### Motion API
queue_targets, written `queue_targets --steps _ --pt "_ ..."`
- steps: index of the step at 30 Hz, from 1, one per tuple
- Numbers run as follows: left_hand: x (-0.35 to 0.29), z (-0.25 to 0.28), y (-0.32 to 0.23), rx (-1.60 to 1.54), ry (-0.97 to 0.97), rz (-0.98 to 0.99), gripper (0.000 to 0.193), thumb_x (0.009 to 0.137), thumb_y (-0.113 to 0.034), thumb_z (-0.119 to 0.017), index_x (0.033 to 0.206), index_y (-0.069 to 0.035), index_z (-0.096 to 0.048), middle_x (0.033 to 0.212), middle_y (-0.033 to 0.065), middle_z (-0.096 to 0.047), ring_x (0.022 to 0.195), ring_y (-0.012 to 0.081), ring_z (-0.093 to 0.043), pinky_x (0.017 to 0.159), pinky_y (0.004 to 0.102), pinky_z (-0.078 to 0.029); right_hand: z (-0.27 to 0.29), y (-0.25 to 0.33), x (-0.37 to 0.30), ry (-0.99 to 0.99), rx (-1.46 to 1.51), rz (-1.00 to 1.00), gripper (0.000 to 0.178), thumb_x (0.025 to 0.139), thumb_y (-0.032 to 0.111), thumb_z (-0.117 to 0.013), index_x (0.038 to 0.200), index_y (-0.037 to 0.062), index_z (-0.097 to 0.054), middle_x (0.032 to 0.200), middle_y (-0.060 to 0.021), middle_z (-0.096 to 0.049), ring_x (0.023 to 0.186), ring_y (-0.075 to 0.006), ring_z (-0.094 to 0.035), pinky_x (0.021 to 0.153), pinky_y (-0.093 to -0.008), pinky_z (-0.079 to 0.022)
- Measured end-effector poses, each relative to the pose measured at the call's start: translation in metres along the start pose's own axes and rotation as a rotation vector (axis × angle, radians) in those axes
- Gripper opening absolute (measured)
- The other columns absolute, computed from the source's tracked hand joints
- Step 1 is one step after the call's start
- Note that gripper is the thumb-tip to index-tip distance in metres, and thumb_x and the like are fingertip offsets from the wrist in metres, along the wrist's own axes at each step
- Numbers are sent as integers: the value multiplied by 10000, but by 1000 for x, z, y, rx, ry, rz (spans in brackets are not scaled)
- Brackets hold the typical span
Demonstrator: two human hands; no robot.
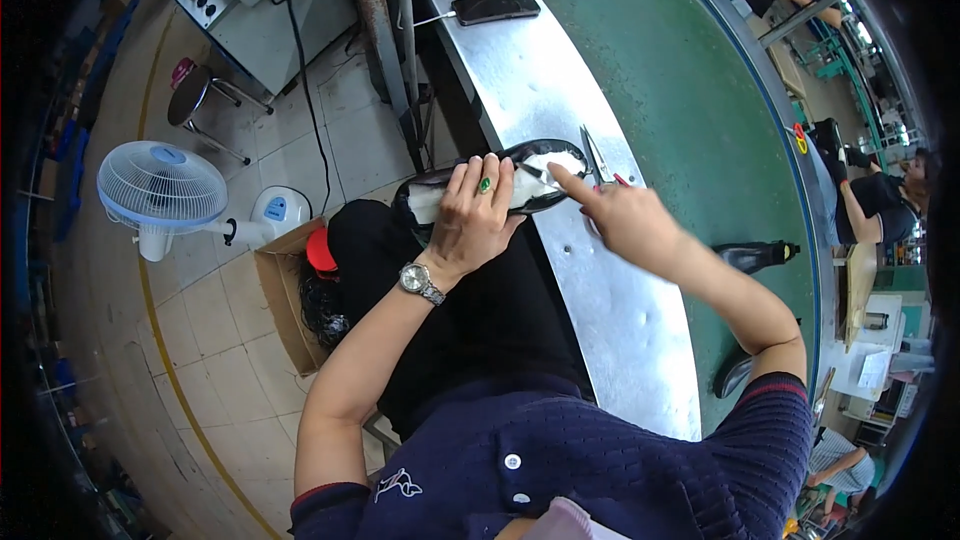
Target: Finalize the construction of a black leather boot by pulling and trimming the leather over the last and securing the bottom.
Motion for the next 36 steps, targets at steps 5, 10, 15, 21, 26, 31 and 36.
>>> queue_targets --steps 5,10,15,21,26,31,36 --pt "-4 -3 -1 26 -32 -23 670 694 -214 -782 1216 121 -529 1192 266 -548 1119 404 -529 966 449 -432 41 -3 23 -38 754 -164 554 909 101 -550 1429 102 -362 678 -162 -627 592 -320 -614 591 -408 -493" --pt "1 -7 -5 34 -23 -33 682 716 -204 -764 1244 134 -496 1240 282 -524 1142 413 -522 981 450 -424 -7 -5 32 34 593 -175 553 922 193 -563 1423 96 -351 654 -196 -620 630 -354 -652 657 -432 -507" --pt "1 -2 -5 76 -11 9 648 719 -192 -759 1224 136 -520 1245 291 -528 1169 407 -516 1004 446 -412 12 0 37 -112 873 -286 526 942 175 -530 1427 91 -345 658 -181 -612 612 -325 -620 623 -430 -485" --pt "0 -10 -3 68 1 21 661 729 -184 -745 1247 139 -494 1257 302 -519 1172 420 -512 1009 450 -406 5 -8 41 172 728 -265 507 936 185 -530 1405 98 -358 685 -184 -646 640 -325 -662 633 -429 -498" --pt "6 -7 -10 112 20 18 665 736 -206 -744 1248 137 -495 1256 304 -520 1171 418 -513 1007 452 -405 -10 -7 36 -25 921 -370 539 933 200 -549 1427 116 -350 647 -156 -631 603 -305 -652 621 -407 -494" --pt "2 -9 -5 115 4 40 632 758 -190 -723 1242 143 -491 1264 312 -503 1169 434 -502 1011 462 -401 6 -10 44 -7 640 -133 586 922 194 -577 1447 134 -324 626 -208 -604 635 -387 -626 631 -477 -466" --pt "5 -10 -11 90 -6 35 627 756 -185 -715 1232 153 -485 1263 298 -488 1179 437 -485 1012 475 -400 -3 1 45 -172 631 -118 564 922 193 -577 1437 149 -350 634 -216 -604 645 -404 -621 625 -495 -464"
Point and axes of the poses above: each hand's wrist, its own x-axis towards the middle knuckle, its own z-axis out of the back of the hand, y = z × x, the point moved 2 cm from there along x, towards the middle knuckle
